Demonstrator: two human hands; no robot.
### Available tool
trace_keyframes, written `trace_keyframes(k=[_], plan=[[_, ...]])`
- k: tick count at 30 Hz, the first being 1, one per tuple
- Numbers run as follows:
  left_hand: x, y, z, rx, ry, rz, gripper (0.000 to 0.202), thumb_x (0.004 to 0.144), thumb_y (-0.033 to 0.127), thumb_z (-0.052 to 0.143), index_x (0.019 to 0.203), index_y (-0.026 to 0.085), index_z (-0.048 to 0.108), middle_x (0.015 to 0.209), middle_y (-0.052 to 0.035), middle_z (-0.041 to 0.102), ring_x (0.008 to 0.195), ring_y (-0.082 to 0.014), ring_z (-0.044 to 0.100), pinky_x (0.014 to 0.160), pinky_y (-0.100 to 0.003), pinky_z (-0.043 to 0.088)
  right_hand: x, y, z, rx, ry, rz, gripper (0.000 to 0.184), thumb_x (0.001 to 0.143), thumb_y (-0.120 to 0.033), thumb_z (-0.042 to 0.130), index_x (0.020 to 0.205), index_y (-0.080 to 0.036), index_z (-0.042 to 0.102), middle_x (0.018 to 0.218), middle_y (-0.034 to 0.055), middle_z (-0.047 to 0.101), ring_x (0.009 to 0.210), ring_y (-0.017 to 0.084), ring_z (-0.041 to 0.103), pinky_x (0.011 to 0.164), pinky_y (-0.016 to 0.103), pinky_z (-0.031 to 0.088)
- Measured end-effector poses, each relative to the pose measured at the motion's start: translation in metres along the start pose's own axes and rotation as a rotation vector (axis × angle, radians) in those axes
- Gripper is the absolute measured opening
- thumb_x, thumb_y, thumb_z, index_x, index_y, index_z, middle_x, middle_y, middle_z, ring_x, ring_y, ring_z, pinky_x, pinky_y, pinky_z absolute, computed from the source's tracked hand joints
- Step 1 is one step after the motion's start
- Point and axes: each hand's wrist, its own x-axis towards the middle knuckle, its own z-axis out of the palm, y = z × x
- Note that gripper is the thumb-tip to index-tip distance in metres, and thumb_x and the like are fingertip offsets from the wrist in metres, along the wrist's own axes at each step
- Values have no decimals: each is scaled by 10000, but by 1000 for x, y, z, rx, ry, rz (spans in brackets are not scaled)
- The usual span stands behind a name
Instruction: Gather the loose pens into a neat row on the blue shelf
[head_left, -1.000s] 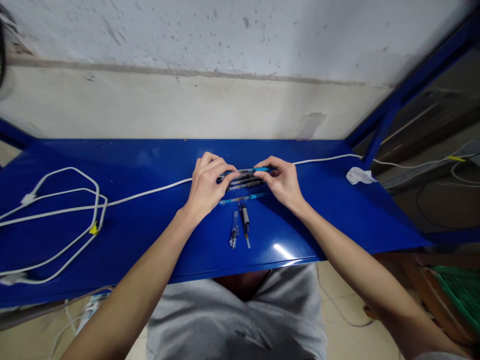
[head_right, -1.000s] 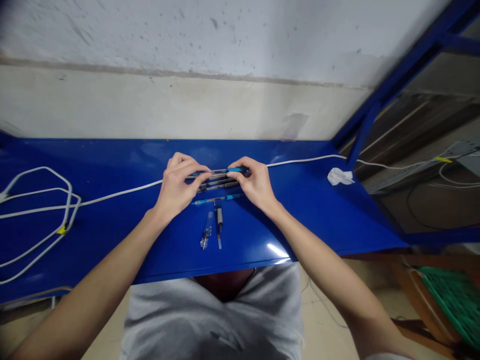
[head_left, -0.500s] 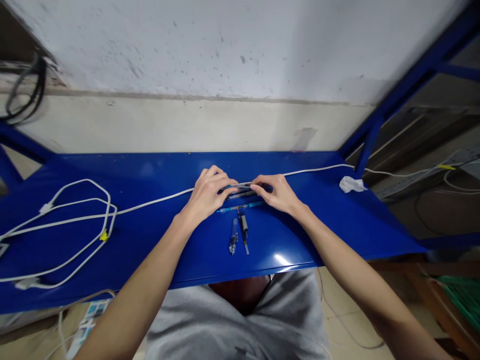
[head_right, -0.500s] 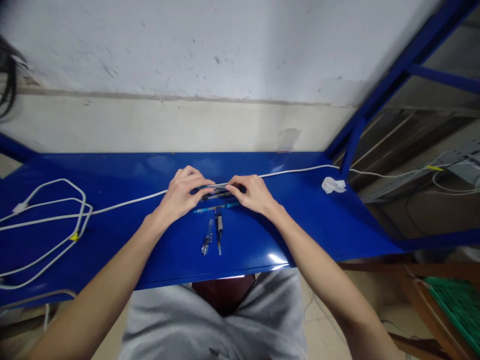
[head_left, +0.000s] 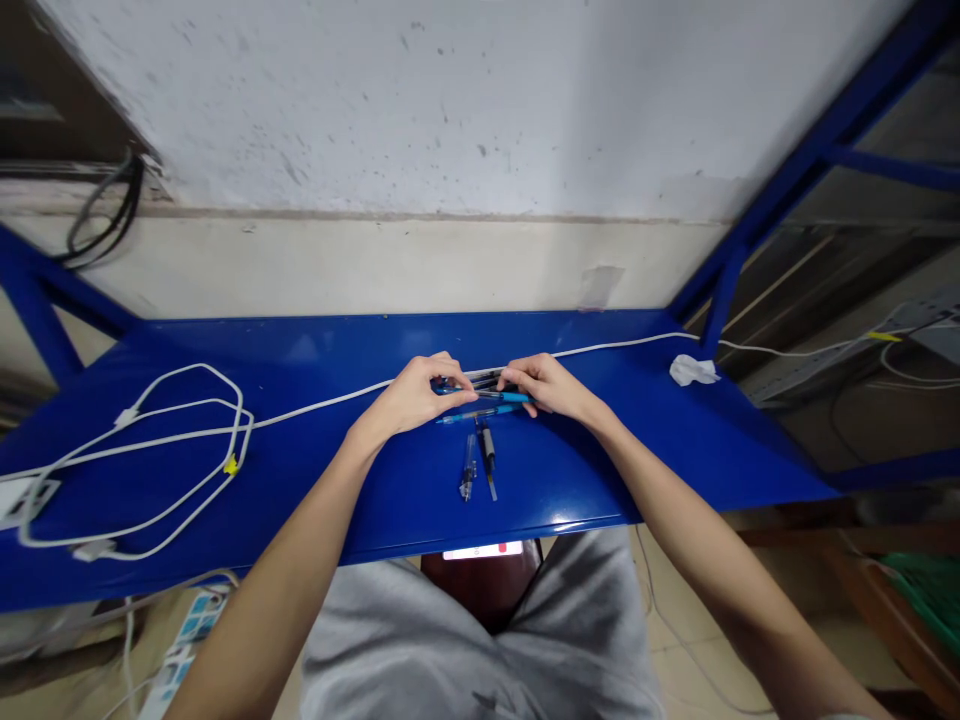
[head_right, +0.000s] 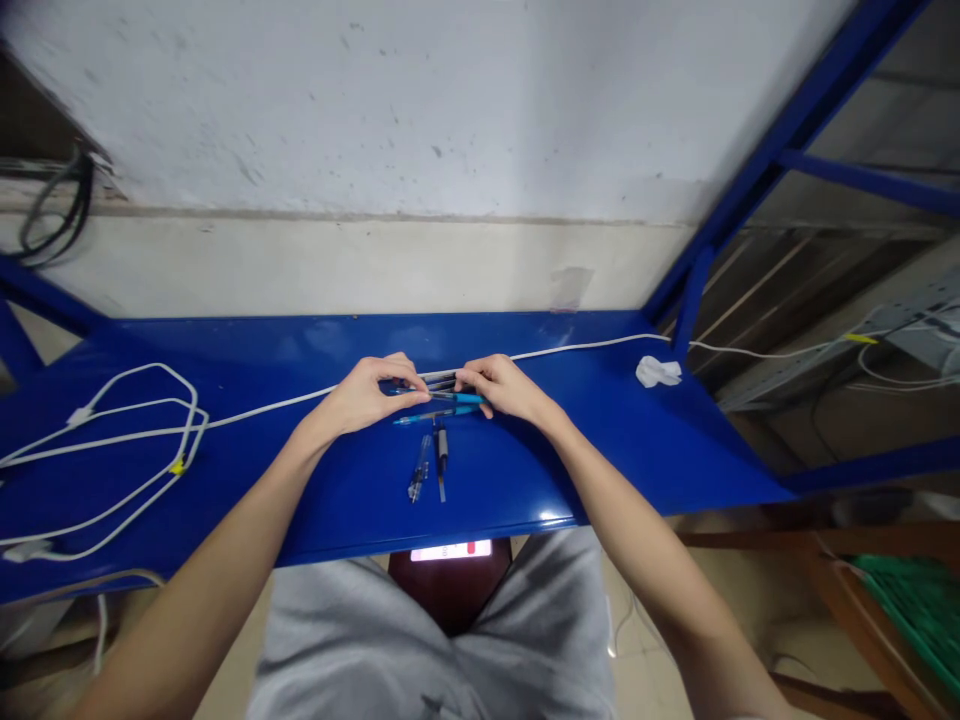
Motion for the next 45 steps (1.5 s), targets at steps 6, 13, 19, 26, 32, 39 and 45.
trace_keyframes(k=[6, 13, 19, 26, 32, 39, 45], plan=[[0, -1, 1, -37, -55, -46, 199, 865, 423, 771, 843, 227, 794, 828, -31, 657, 805, -174, 588, 767, -322, 447, 5, 12, -9, -88, -112, 21, 316, 806, -410, 780, 897, -108, 761, 516, -65, 480, 455, 60, 343, 471, 221, 243], [0, -1, 3, -31, -123, -63, 271, 807, 495, 809, 833, 226, 798, 848, -38, 651, 797, -175, 596, 758, -321, 468, 4, 11, -9, -216, -126, 34, 266, 779, -369, 798, 882, -124, 776, 529, -73, 467, 481, 67, 342, 507, 236, 240], [0, -1, 3, -4, -109, -59, 252, 805, 464, 804, 795, 215, 773, 851, -32, 638, 794, -170, 596, 771, -323, 483, 5, 15, -8, -245, -40, -5, 318, 795, -433, 791, 884, -128, 776, 521, -71, 466, 488, 73, 326, 515, 246, 219], [1, 0, 4, 32, -104, -90, 227, 799, 408, 799, 747, 195, 741, 873, -29, 614, 785, -158, 592, 744, -304, 482, 6, 18, -8, -272, -7, -37, 305, 817, -428, 776, 858, -126, 766, 506, -87, 407, 496, 67, 267, 524, 253, 201], [0, 0, 5, 65, -116, -88, 174, 811, 344, 780, 741, 195, 724, 864, -16, 584, 765, -141, 574, 721, -286, 471, 6, 16, -6, -308, 2, -43, 291, 855, -414, 738, 877, -127, 775, 515, -69, 454, 491, 74, 308, 523, 254, 204], [-1, -7, 8, 225, -139, -53, 182, 812, 314, 764, 721, 201, 654, 762, 4, 524, 756, -162, 539, 693, -287, 424, 5, 15, -5, -306, -1, -48, 305, 904, -427, 693, 891, -134, 777, 549, -48, 522, 492, 75, 321, 523, 254, 220], [-1, -8, 10, 313, -128, -68, 210, 804, 327, 786, 744, 198, 633, 830, -6, 523, 759, -161, 518, 687, -280, 386, 4, 13, -4, -214, -44, -73, 333, 821, -423, 789, 999, -149, 723, 540, -102, 396, 501, 80, 294, 533, 234, 235]])
